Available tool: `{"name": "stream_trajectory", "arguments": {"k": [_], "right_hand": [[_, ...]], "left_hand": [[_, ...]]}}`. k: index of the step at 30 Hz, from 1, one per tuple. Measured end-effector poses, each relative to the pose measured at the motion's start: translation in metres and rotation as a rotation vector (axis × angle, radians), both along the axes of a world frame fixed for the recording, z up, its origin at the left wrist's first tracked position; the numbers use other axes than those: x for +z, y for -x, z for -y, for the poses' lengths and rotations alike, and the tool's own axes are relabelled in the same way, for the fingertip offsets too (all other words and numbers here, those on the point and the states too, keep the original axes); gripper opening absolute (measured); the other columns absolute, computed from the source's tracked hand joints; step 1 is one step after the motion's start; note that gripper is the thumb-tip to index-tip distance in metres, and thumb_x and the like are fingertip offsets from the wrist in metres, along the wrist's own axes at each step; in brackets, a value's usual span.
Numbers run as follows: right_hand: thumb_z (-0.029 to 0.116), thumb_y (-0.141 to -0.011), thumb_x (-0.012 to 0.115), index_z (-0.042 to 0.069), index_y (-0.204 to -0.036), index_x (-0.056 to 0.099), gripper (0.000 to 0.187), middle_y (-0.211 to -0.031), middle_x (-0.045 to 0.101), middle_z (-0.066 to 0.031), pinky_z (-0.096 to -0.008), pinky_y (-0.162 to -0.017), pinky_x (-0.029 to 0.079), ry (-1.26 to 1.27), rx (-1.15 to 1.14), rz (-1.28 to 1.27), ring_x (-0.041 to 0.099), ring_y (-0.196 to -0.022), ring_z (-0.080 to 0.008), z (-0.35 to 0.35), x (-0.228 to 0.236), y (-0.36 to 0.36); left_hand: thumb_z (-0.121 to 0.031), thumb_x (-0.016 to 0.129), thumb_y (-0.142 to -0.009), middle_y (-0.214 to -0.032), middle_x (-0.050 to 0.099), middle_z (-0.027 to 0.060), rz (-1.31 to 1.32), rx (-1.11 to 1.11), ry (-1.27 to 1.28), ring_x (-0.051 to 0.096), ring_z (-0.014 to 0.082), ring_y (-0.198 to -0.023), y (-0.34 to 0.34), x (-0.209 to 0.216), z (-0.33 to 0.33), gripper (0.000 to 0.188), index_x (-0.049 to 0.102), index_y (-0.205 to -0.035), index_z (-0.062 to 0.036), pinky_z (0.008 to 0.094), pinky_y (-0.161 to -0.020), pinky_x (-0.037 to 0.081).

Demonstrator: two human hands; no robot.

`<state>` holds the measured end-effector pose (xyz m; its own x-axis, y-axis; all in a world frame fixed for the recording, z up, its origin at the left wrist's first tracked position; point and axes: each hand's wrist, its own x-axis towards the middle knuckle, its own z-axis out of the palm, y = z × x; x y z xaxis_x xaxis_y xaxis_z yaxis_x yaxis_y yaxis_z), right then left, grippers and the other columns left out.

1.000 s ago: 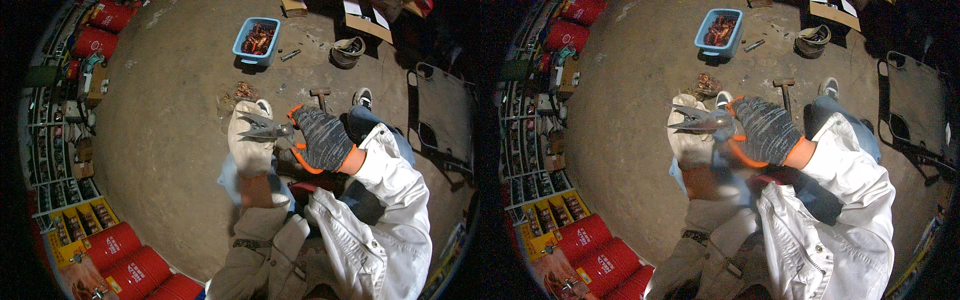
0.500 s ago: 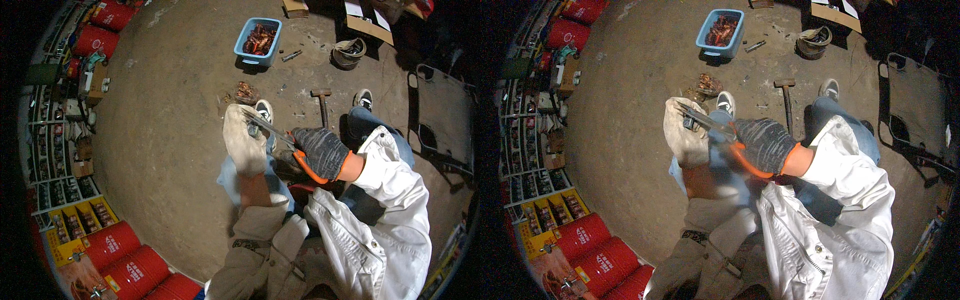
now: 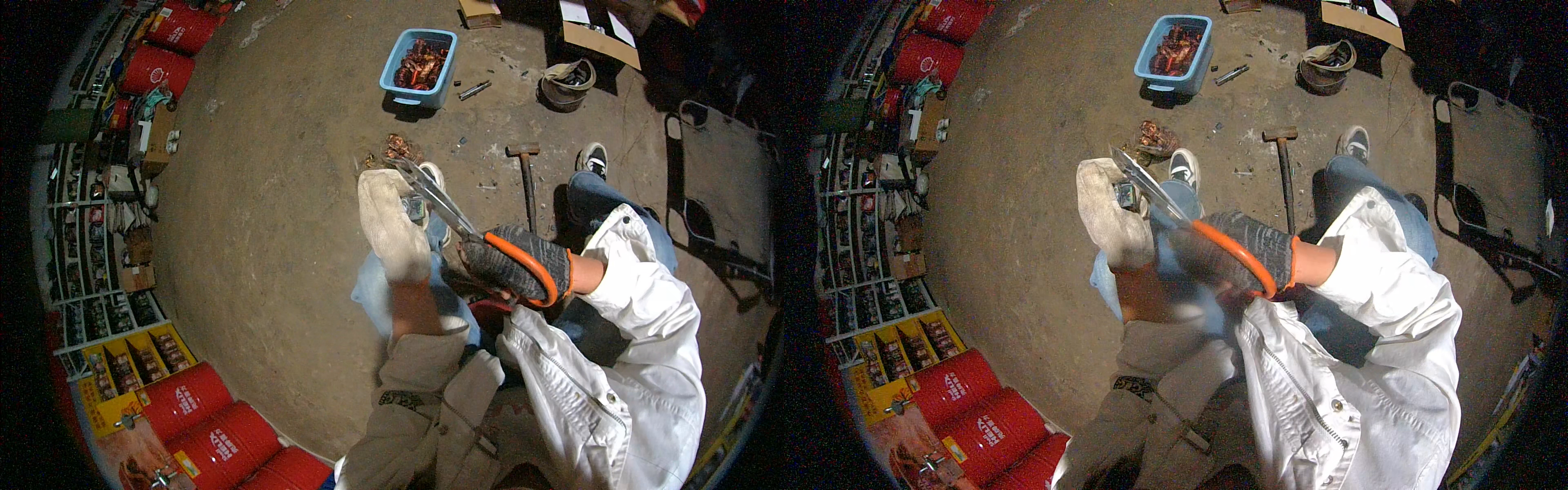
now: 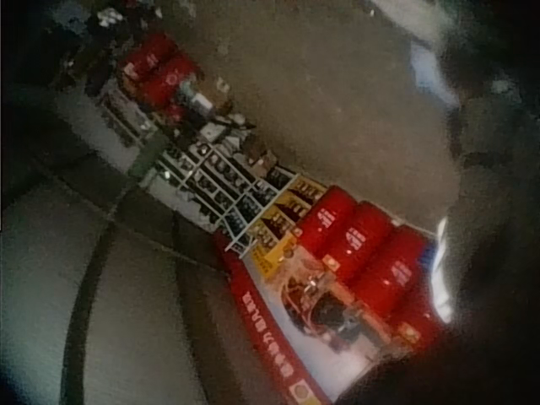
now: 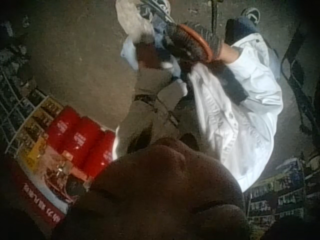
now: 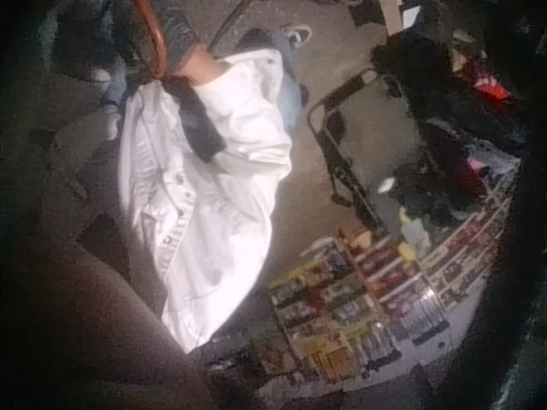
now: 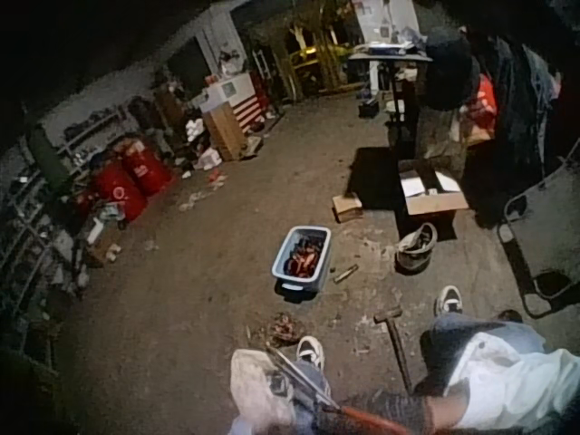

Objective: The person sits on the floor and uses a hammer and scissors to disassemble a small cylindrical electronic component. They repeatedly strike and pry the object, remove parts, and place debris into a nearby blue bin.

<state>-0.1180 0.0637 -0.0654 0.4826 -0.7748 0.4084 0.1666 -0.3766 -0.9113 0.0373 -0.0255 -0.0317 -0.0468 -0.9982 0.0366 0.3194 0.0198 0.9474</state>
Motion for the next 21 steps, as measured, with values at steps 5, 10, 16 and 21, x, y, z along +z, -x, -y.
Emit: {"name": "stream_trajectory", "arguments": {"k": [5, 10, 16, 21], "right_hand": [[0.040, -0.091, 0.054, 0.003, -0.101, 0.052, 0.038, -0.074, 0.055, -0.0059, -0.0261, -0.061, 0.044, -0.270, -0.014, 0.162, 0.055, -0.068, -0.0144, -0.004, -0.004, 0.002], [0.024, -0.086, 0.059, -0.001, -0.133, 0.033, 0.059, -0.124, 0.044, -0.0185, -0.0376, -0.091, 0.040, -0.911, 0.322, 0.247, 0.050, -0.108, -0.0273, 0.004, -0.028, 0.003], [0.025, -0.085, 0.057, -0.002, -0.129, 0.043, 0.054, -0.129, 0.047, -0.0229, -0.0424, -0.099, 0.038, -0.108, 0.075, -0.167, 0.049, -0.116, -0.0348, 0.003, -0.027, 0.008], [0.027, -0.081, 0.056, -0.004, -0.113, 0.052, 0.044, -0.113, 0.054, -0.0258, -0.0409, -0.083, 0.047, 0.057, -0.068, -0.645, 0.056, -0.100, -0.0397, 0.010, 0.010, 0.009]], "left_hand": [[-0.021, 0.038, -0.095, -0.080, 0.048, 0.0047, 0.003, 0.033, -0.008, 0.047, 0.0116, -0.070, 0.000, 0.003, -0.004, 0.021, 0.048, -0.088, -0.0047, 0.0256, -0.064, 0.042], [-0.023, 0.039, -0.095, -0.080, 0.049, 0.0054, 0.050, 0.047, 0.163, 0.047, 0.0101, -0.065, 0.001, 0.003, 0.002, 0.025, 0.052, -0.091, -0.0017, 0.0228, -0.058, 0.041], [-0.014, 0.042, -0.094, -0.082, 0.053, 0.0059, 0.081, 0.029, 0.039, 0.050, 0.0102, -0.067, 0.010, 0.018, -0.008, 0.017, 0.052, -0.096, -0.0007, 0.0229, -0.060, 0.043], [-0.021, 0.047, -0.090, -0.087, 0.054, 0.0057, 0.168, 0.314, -0.037, 0.052, 0.0114, -0.074, 0.015, 0.025, -0.008, 0.023, 0.053, -0.101, -0.0028, 0.0228, -0.060, 0.045]]}}
